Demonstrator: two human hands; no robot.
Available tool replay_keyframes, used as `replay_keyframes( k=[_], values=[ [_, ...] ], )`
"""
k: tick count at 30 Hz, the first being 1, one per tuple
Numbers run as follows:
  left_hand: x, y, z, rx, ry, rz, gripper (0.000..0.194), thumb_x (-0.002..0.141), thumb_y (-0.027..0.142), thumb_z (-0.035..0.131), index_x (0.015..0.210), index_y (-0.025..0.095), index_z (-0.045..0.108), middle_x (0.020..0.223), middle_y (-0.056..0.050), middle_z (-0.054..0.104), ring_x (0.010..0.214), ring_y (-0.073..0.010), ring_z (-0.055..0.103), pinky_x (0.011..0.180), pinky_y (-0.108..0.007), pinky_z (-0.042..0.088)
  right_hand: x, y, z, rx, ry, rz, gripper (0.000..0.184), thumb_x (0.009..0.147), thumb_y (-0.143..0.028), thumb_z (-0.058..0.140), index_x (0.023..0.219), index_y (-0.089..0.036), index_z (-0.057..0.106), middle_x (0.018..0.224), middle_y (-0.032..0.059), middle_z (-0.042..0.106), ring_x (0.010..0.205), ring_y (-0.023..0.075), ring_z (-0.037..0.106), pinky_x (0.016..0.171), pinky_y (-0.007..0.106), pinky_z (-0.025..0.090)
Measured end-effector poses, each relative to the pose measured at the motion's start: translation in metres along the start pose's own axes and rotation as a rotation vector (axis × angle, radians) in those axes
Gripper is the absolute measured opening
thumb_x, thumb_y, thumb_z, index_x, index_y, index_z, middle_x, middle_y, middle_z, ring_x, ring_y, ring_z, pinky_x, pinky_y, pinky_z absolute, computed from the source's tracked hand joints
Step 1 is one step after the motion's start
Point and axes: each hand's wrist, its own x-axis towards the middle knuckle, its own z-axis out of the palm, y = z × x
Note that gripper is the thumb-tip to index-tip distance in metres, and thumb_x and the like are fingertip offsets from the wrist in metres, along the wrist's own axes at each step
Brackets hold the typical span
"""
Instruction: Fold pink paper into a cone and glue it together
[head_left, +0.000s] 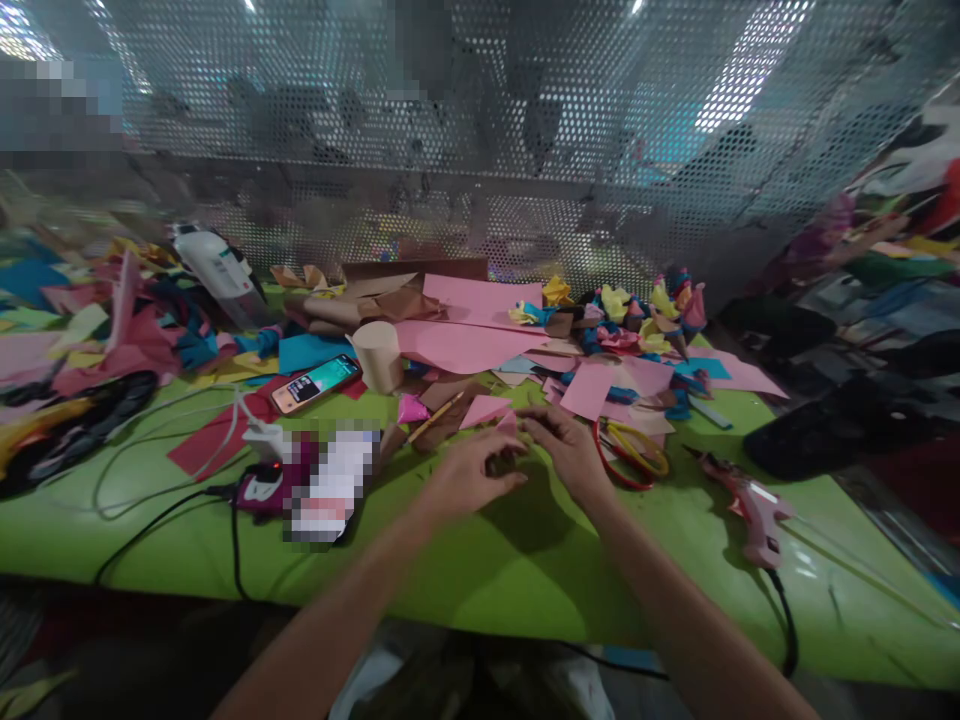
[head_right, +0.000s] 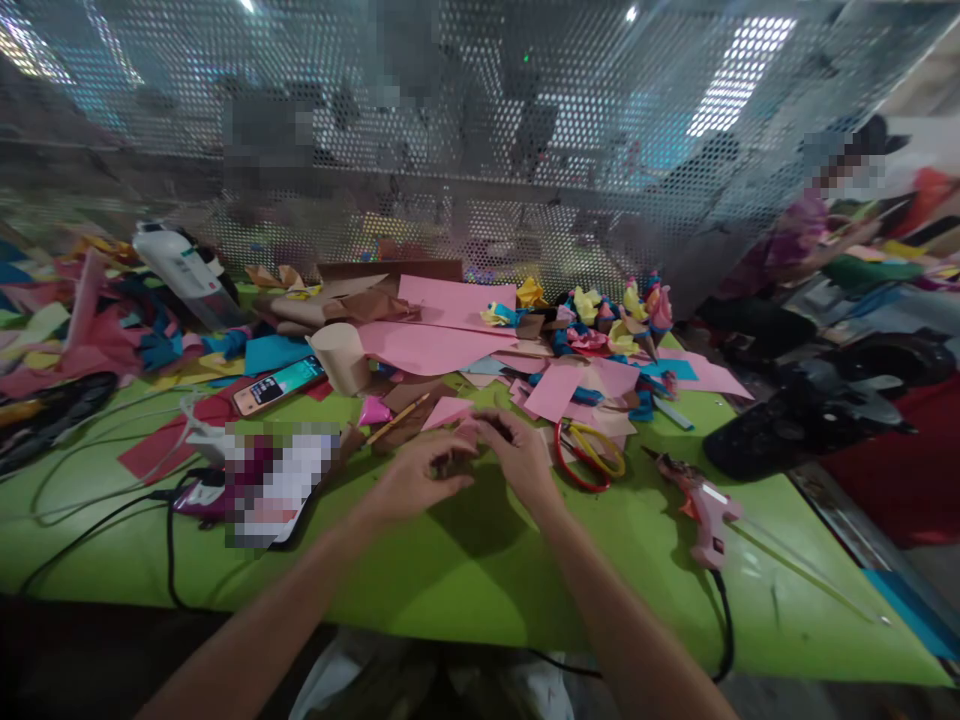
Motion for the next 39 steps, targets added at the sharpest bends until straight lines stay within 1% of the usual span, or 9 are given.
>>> replay_keyframes(
  k=[3,5,10,14,19,26,30,34,39],
  values=[
    [0.005,-0.008,-0.008,0.146,0.250,-0.092,0.016,0.085,0.024,0.063,0.098,0.022,0.071,0.094,-0.006,0.072,0.076,-0.0175,0.061,0.073,-0.028,0.047,0.004,0.010,0.000,-0.320,-0.052,-0.154,0.037,0.086,-0.029,0.059,0.122,-0.026,0.068,0.112,0.0090,0.067,0.097,0.0252,0.061,0.085,0.040,0.049],
    [0.009,-0.012,-0.014,0.340,0.328,-0.157,0.018,0.087,0.020,0.059,0.101,0.021,0.071,0.103,-0.009,0.071,0.086,-0.0207,0.064,0.079,-0.031,0.047,0.005,0.014,0.002,-0.519,-0.108,-0.250,0.047,0.083,-0.019,0.060,0.129,-0.028,0.064,0.124,0.0112,0.063,0.112,0.0293,0.057,0.094,0.045,0.046],
    [0.017,-0.019,-0.015,0.732,0.188,-0.226,0.025,0.089,0.021,0.060,0.111,0.020,0.071,0.116,-0.013,0.067,0.110,-0.0292,0.061,0.092,-0.040,0.045,0.004,0.018,0.007,-0.777,-0.186,-0.312,0.034,0.080,-0.018,0.067,0.113,-0.024,0.069,0.136,0.0133,0.056,0.123,0.0353,0.049,0.098,0.050,0.040],
    [0.019,-0.021,-0.011,0.822,0.130,-0.226,0.023,0.092,0.022,0.057,0.108,0.022,0.073,0.110,-0.013,0.066,0.110,-0.0299,0.060,0.094,-0.044,0.043,0.006,0.013,0.003,-0.697,-0.246,-0.247,0.014,0.073,-0.016,0.072,0.085,-0.020,0.066,0.107,0.0105,0.067,0.102,0.0298,0.057,0.086,0.042,0.042],
    [0.019,-0.022,-0.010,0.803,0.120,-0.196,0.020,0.095,0.026,0.053,0.100,0.022,0.072,0.107,-0.012,0.065,0.106,-0.0285,0.059,0.092,-0.042,0.043,0.005,0.007,-0.002,-0.620,-0.291,-0.159,0.013,0.072,-0.012,0.068,0.069,-0.021,0.058,0.074,0.0009,0.063,0.072,0.0189,0.056,0.063,0.029,0.036],
    [0.024,-0.022,-0.006,0.729,0.150,-0.260,0.024,0.086,0.013,0.061,0.109,0.021,0.064,0.110,-0.010,0.067,0.107,-0.0266,0.061,0.093,-0.039,0.044,0.002,0.006,-0.007,-0.328,-0.329,0.007,0.025,0.071,-0.019,0.070,0.096,-0.023,0.073,0.074,-0.0011,0.068,0.066,0.0177,0.058,0.059,0.027,0.037],
    [0.026,-0.025,-0.004,0.547,0.168,-0.263,0.038,0.081,0.004,0.061,0.116,0.018,0.061,0.099,-0.009,0.071,0.097,-0.0241,0.065,0.089,-0.036,0.048,0.004,0.002,-0.012,-0.196,-0.303,0.026,0.013,0.073,-0.029,0.068,0.083,-0.023,0.076,0.075,0.0013,0.069,0.068,0.0193,0.058,0.062,0.030,0.039],
    [0.024,-0.023,-0.004,0.443,0.218,-0.277,0.023,0.080,0.006,0.060,0.099,0.018,0.066,0.093,-0.009,0.071,0.092,-0.0237,0.066,0.087,-0.037,0.050,0.007,-0.003,-0.016,-0.081,-0.163,-0.011,0.009,0.071,-0.029,0.069,0.072,-0.021,0.071,0.074,0.0015,0.066,0.073,0.0196,0.058,0.069,0.031,0.042],
    [0.020,-0.025,-0.002,0.222,0.300,-0.196,0.014,0.077,0.009,0.060,0.087,0.017,0.065,0.089,-0.007,0.071,0.085,-0.0220,0.066,0.082,-0.035,0.052,0.009,-0.007,-0.014,0.091,-0.084,0.022,0.019,0.071,-0.038,0.069,0.077,-0.020,0.066,0.074,0.0001,0.064,0.073,0.0175,0.056,0.071,0.031,0.043]
  ],
)
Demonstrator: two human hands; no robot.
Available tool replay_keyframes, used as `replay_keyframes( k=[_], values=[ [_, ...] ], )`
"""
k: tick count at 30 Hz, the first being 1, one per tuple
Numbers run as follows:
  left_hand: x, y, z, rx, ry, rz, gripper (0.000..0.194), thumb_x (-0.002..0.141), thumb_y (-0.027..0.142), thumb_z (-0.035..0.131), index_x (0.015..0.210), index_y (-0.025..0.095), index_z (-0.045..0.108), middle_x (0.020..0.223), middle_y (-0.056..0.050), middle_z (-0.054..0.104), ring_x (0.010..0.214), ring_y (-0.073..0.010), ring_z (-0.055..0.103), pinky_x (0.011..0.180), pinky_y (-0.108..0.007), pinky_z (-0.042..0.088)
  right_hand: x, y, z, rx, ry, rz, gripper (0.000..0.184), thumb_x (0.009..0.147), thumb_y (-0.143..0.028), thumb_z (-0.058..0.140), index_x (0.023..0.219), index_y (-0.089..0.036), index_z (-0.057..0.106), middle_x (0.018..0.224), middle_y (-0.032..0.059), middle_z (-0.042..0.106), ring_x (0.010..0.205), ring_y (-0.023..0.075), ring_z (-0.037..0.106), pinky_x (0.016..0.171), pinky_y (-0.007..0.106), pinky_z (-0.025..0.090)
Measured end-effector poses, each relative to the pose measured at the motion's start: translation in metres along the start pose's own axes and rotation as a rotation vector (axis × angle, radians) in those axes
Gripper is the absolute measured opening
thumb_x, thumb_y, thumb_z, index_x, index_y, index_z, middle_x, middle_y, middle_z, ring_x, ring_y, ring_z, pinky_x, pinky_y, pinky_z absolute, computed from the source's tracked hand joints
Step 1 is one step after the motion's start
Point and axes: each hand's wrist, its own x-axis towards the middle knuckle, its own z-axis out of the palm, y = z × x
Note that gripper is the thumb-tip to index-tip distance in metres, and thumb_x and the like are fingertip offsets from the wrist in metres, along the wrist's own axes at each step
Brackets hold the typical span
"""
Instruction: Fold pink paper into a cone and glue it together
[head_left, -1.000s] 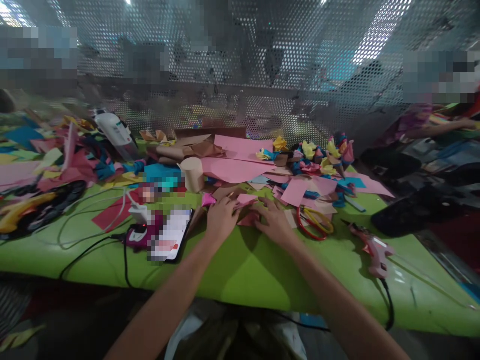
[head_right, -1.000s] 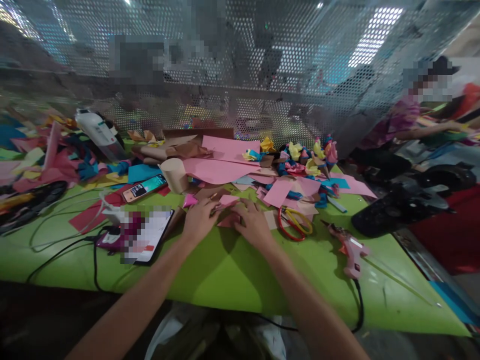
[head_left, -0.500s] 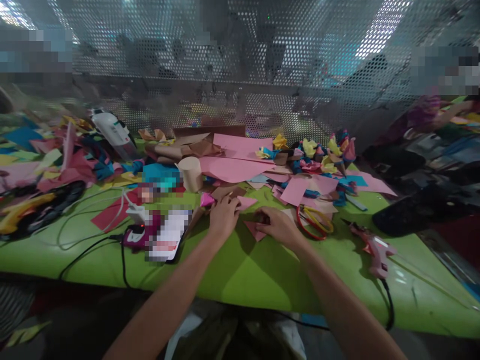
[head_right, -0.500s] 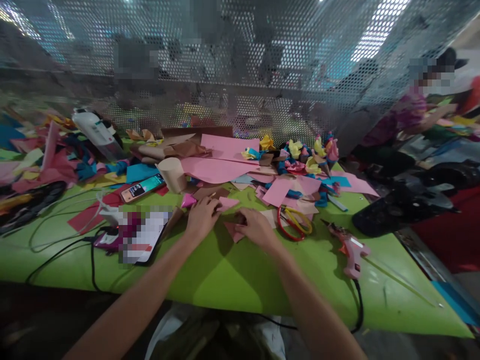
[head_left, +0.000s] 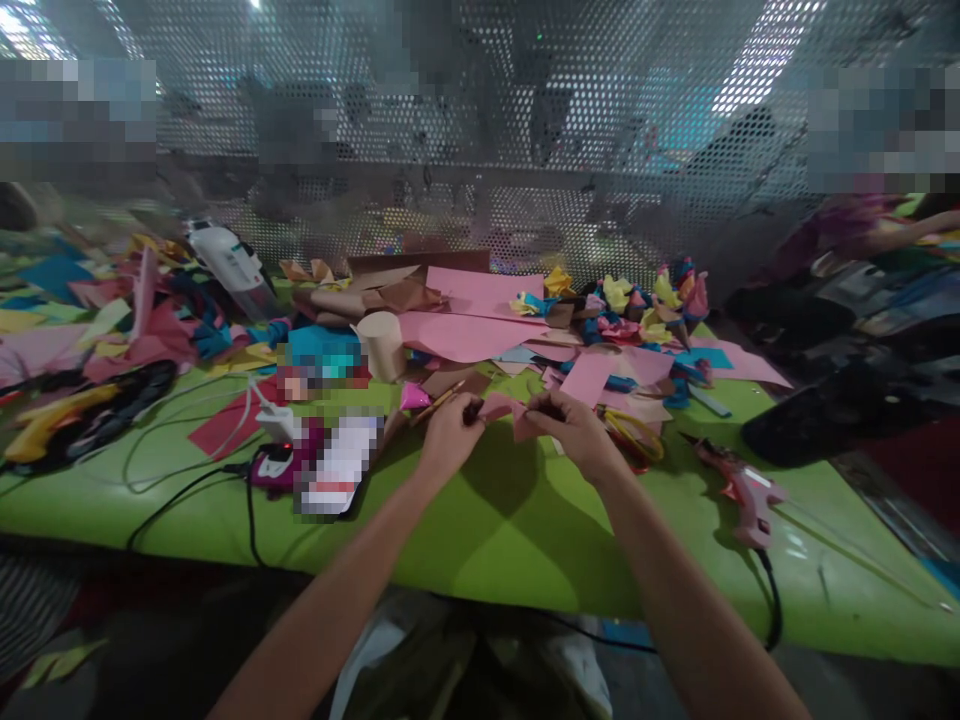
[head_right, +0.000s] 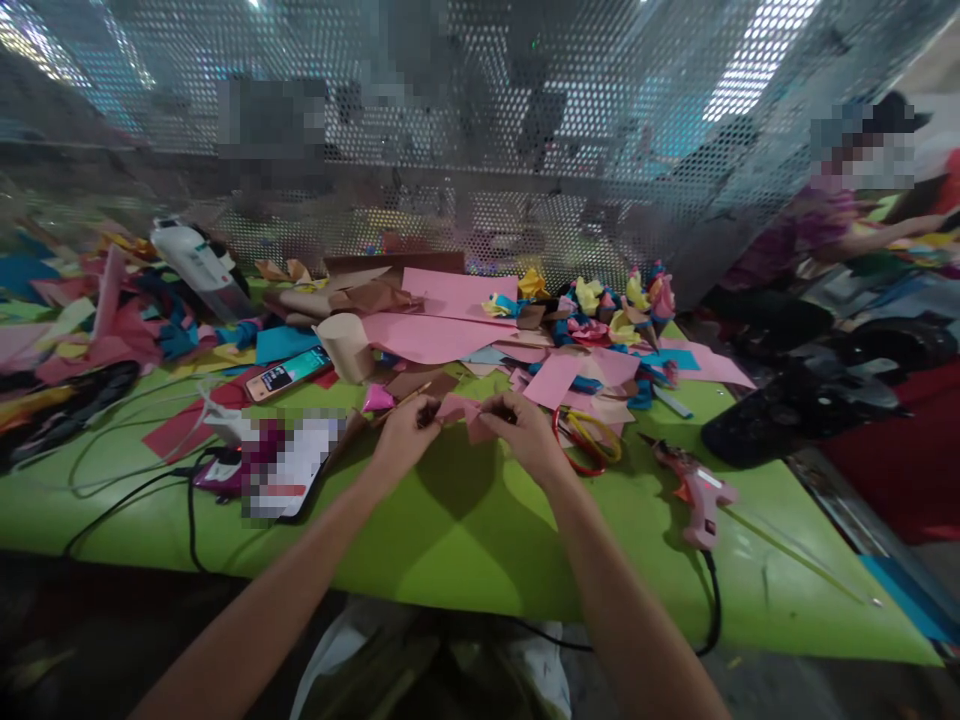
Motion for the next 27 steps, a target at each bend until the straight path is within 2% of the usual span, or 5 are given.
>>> replay_keyframes(
  k=[8,13,21,27],
  values=[
    [-0.005,-0.004,0.002,-0.379,0.054,0.018,0.020,0.075,0.011,0.063,0.093,0.018,0.069,0.093,-0.006,0.073,0.087,-0.0196,0.067,0.084,-0.034,0.053,0.002,0.001,0.006,0.033,0.090,0.008,0.025,0.070,-0.043,0.072,0.075,-0.021,0.060,0.072,-0.0012,0.059,0.068,0.0156,0.052,0.065,0.029,0.042],
    [-0.007,-0.001,-0.003,-0.501,0.084,-0.023,0.021,0.074,0.012,0.065,0.094,0.018,0.067,0.093,-0.005,0.070,0.088,-0.0176,0.067,0.084,-0.032,0.053,0.002,0.001,0.008,0.187,0.089,0.045,0.029,0.064,-0.037,0.077,0.086,-0.022,0.066,0.082,0.0013,0.067,0.077,0.0182,0.060,0.074,0.032,0.049],
    [-0.010,0.009,-0.007,-0.434,0.132,-0.066,0.014,0.071,0.008,0.062,0.081,0.018,0.063,0.081,-0.001,0.067,0.081,-0.0163,0.064,0.080,-0.029,0.051,-0.003,0.004,0.008,0.210,0.091,0.018,0.026,0.069,-0.032,0.072,0.093,-0.023,0.072,0.090,0.0019,0.071,0.087,0.0207,0.063,0.082,0.036,0.049],
    [-0.010,0.009,-0.008,-0.451,0.129,-0.059,0.022,0.071,0.008,0.060,0.089,0.019,0.066,0.087,-0.002,0.070,0.081,-0.0163,0.065,0.077,-0.028,0.051,-0.005,0.002,0.012,0.263,0.102,0.014,0.024,0.067,-0.031,0.074,0.089,-0.023,0.071,0.086,0.0007,0.070,0.082,0.0187,0.062,0.078,0.033,0.049]
  ],
)
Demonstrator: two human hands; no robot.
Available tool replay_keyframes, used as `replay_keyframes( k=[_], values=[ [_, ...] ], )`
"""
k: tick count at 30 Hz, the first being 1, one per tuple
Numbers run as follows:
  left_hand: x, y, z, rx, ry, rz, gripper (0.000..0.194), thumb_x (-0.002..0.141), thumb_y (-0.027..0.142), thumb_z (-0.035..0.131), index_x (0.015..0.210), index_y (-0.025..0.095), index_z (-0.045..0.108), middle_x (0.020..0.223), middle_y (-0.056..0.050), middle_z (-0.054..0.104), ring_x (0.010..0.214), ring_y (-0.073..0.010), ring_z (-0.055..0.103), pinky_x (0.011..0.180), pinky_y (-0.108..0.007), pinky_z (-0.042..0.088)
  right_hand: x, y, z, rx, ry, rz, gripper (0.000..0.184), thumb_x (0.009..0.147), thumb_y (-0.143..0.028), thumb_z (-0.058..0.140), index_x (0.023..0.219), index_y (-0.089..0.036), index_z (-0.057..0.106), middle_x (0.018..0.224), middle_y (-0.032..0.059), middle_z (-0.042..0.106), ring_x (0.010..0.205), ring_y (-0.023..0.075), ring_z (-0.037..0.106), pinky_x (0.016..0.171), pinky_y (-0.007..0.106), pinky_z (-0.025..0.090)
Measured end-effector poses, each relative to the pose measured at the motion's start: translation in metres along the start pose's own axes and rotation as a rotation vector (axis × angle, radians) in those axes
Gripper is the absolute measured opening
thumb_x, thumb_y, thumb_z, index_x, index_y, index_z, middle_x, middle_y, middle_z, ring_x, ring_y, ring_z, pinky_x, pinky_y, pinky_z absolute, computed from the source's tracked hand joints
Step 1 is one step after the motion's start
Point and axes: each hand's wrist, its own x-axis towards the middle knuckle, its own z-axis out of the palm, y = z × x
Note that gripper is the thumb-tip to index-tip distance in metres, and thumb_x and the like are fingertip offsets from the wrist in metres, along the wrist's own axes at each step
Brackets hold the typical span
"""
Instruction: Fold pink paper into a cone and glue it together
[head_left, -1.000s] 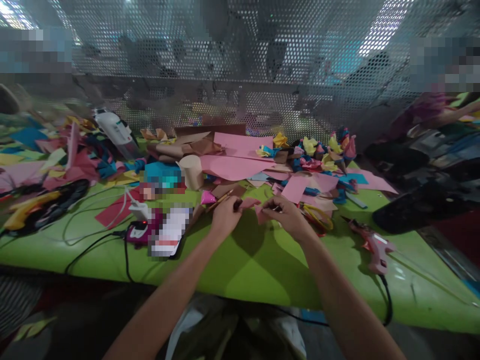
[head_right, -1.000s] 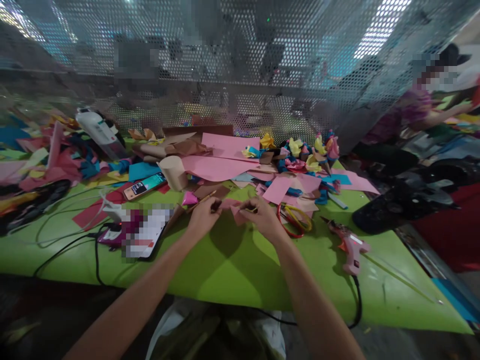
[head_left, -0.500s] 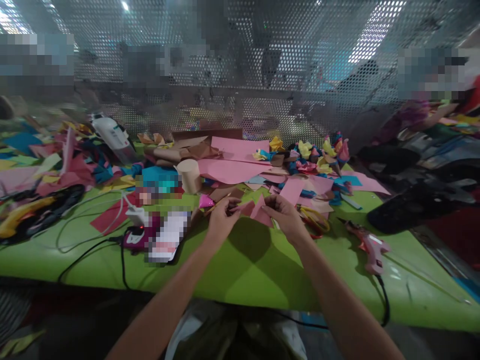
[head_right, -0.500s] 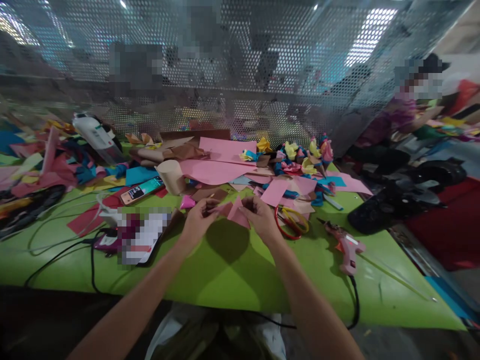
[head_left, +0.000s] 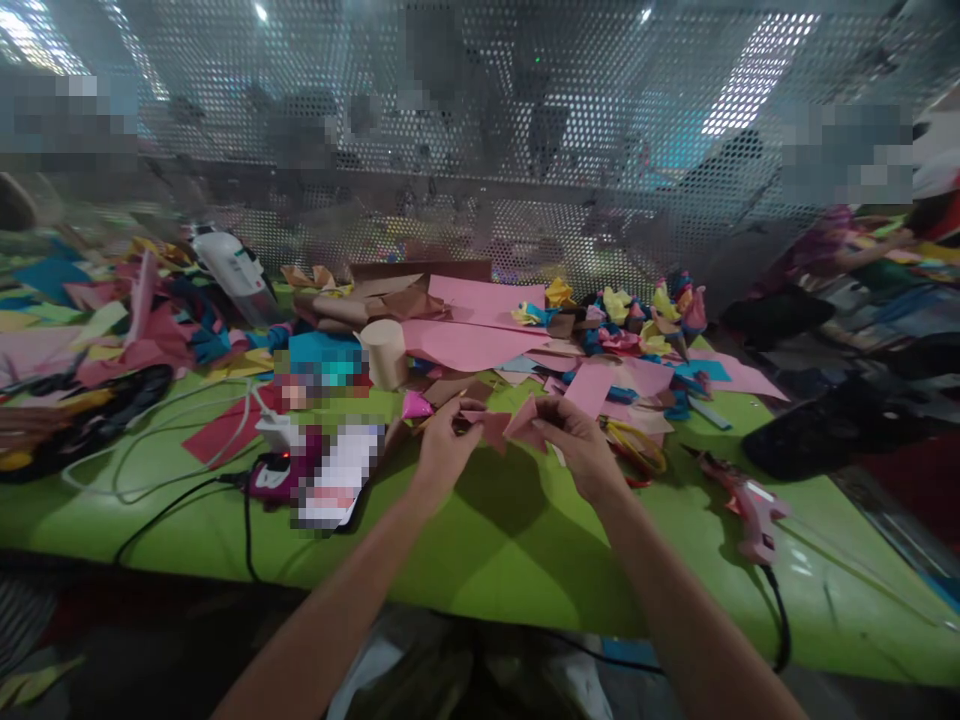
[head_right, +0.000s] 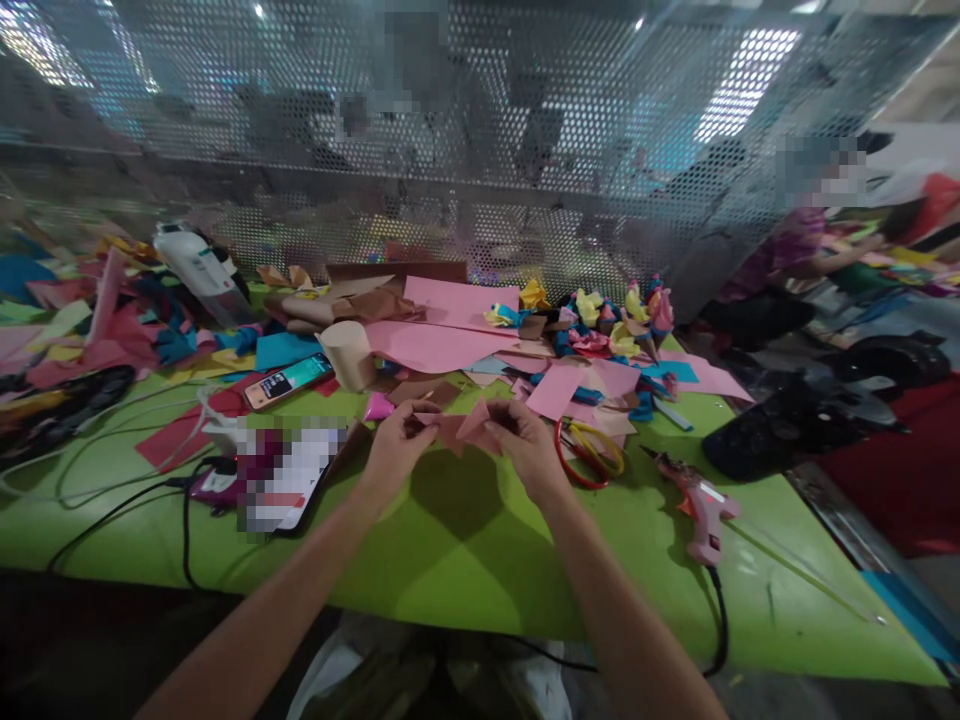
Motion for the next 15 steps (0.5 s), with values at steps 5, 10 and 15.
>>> replay_keyframes(
  k=[5,10,15],
  values=[
    [-0.001,-0.003,0.001,-0.034,-0.001,0.012,0.027,0.071,0.008,0.062,0.096,0.019,0.063,0.096,-0.003,0.069,0.086,-0.0160,0.065,0.077,-0.027,0.052,-0.002,-0.001,0.003,0.013,0.033,-0.040,0.022,0.066,-0.030,0.077,0.080,-0.021,0.063,0.073,-0.0024,0.063,0.070,0.0153,0.057,0.067,0.027,0.046],
    [-0.002,-0.004,0.004,-0.040,0.085,-0.016,0.025,0.070,0.012,0.067,0.092,0.019,0.059,0.089,-0.001,0.065,0.080,-0.0143,0.063,0.074,-0.026,0.052,-0.009,-0.005,0.005,-0.209,0.161,-0.271,0.011,0.077,-0.026,0.070,0.081,-0.022,0.060,0.073,-0.0026,0.060,0.066,0.0142,0.055,0.062,0.026,0.044],
    [-0.005,-0.003,0.009,-0.117,0.002,-0.163,0.015,0.072,0.021,0.070,0.083,0.017,0.060,0.078,0.000,0.063,0.070,-0.0131,0.060,0.064,-0.025,0.052,-0.021,-0.009,0.014,-0.692,0.198,-0.708,0.008,0.088,-0.016,0.060,0.085,-0.023,0.064,0.078,0.0013,0.065,0.072,0.0173,0.060,0.066,0.030,0.047]
  ],
)
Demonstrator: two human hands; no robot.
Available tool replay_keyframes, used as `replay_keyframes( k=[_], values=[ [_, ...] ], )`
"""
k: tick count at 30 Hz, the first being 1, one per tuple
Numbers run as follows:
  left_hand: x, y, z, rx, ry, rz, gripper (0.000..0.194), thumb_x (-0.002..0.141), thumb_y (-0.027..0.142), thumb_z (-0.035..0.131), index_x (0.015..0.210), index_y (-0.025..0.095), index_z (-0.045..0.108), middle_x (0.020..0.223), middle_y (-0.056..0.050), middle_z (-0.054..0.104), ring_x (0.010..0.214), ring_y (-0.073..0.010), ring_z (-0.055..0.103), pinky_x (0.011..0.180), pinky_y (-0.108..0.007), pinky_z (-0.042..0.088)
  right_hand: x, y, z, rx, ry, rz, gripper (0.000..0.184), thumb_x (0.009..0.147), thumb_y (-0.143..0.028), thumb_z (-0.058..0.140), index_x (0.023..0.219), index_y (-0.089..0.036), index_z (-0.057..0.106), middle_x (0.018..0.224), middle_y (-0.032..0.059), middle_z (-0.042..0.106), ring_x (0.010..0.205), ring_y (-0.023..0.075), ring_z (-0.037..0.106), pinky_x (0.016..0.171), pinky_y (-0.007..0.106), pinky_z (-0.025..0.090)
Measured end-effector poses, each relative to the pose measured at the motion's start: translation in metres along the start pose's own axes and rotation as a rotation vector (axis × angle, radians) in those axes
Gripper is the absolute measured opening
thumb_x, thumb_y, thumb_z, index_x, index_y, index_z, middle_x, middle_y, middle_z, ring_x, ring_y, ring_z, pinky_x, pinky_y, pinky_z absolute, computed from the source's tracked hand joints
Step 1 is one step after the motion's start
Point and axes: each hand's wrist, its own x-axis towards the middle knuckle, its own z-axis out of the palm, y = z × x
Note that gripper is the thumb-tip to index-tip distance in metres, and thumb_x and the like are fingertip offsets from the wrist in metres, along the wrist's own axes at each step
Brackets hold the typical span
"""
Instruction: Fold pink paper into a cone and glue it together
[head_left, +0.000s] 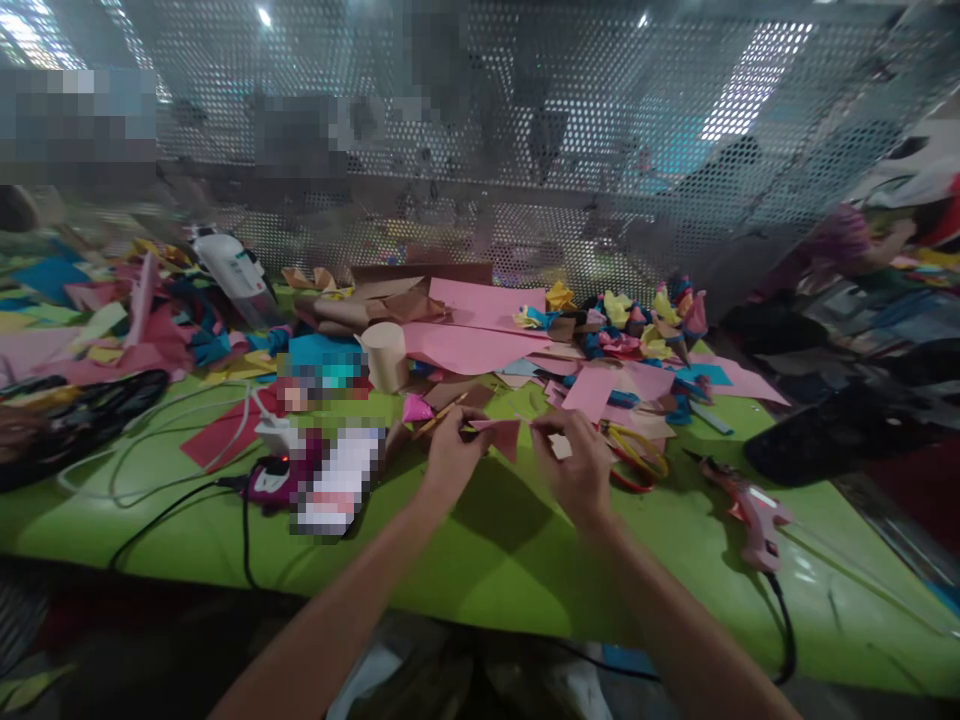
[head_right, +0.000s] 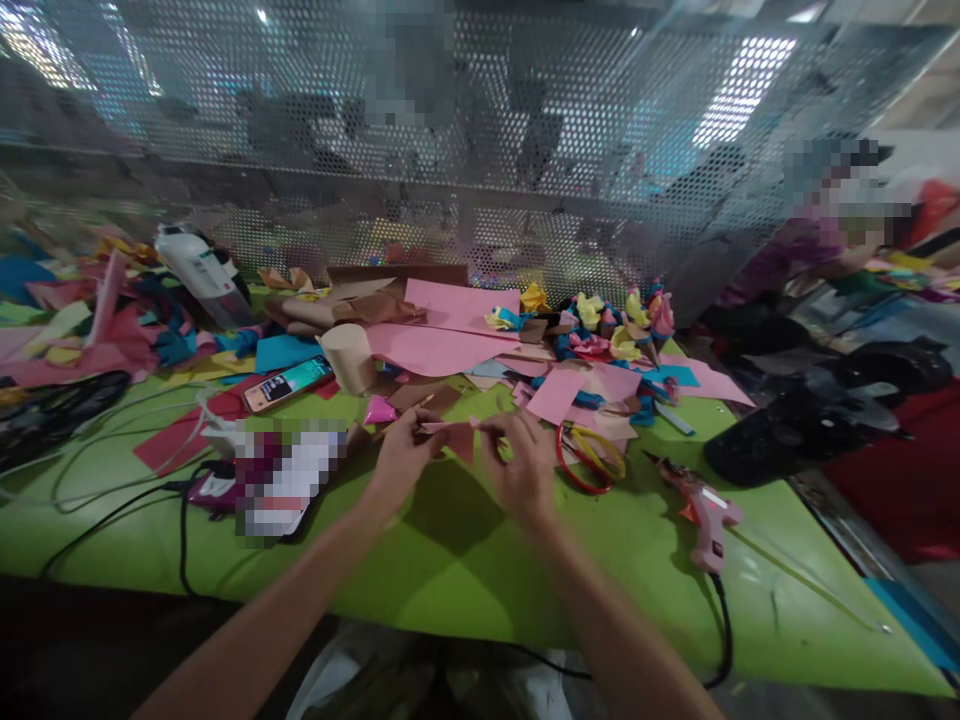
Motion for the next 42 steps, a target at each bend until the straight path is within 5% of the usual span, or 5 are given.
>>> replay_keyframes(
  k=[4,12,20,26,42],
  values=[
    [-0.006,0.004,0.003,-0.158,-0.100,-0.087,0.025,0.071,0.033,0.076,0.083,0.017,0.060,0.081,-0.001,0.063,0.073,-0.0130,0.061,0.063,-0.024,0.054,-0.008,-0.004,0.007,-0.201,-0.126,-0.151,0.014,0.087,-0.013,0.059,0.092,-0.024,0.067,0.090,0.0051,0.068,0.084,0.0216,0.063,0.073,0.034,0.050],
    [-0.012,0.011,0.001,-0.343,-0.202,-0.098,0.023,0.069,0.019,0.072,0.089,0.017,0.061,0.089,-0.002,0.065,0.086,-0.0144,0.062,0.080,-0.029,0.055,-0.008,-0.002,0.011,-0.167,-0.221,-0.077,0.023,0.088,-0.014,0.057,0.105,-0.028,0.065,0.112,0.0084,0.065,0.108,0.0265,0.061,0.091,0.042,0.052],
    [-0.008,0.008,0.001,-0.354,-0.156,-0.107,0.027,0.073,0.034,0.075,0.088,0.018,0.061,0.088,-0.002,0.067,0.082,-0.0144,0.064,0.077,-0.030,0.055,-0.009,-0.002,0.010,-0.107,-0.223,-0.068,0.017,0.091,-0.022,0.059,0.106,-0.027,0.066,0.104,0.0089,0.064,0.099,0.0253,0.062,0.082,0.038,0.053],
    [-0.006,0.009,-0.001,-0.317,-0.102,-0.083,0.031,0.071,0.037,0.077,0.088,0.018,0.060,0.083,0.000,0.065,0.078,-0.0136,0.063,0.070,-0.027,0.056,-0.006,0.003,0.006,-0.006,-0.066,0.181,0.018,0.090,-0.028,0.060,0.107,-0.025,0.065,0.098,0.0059,0.062,0.071,0.0176,0.055,0.063,0.032,0.049],
    [-0.008,0.011,-0.001,-0.292,-0.112,-0.059,0.033,0.074,0.045,0.074,0.087,0.018,0.061,0.085,-0.001,0.064,0.081,-0.0145,0.062,0.070,-0.026,0.057,-0.003,0.005,0.010,0.370,-0.093,0.497,0.024,0.082,-0.034,0.069,0.102,-0.022,0.062,0.086,0.0035,0.065,0.073,0.0172,0.057,0.063,0.029,0.047]
  ],
)
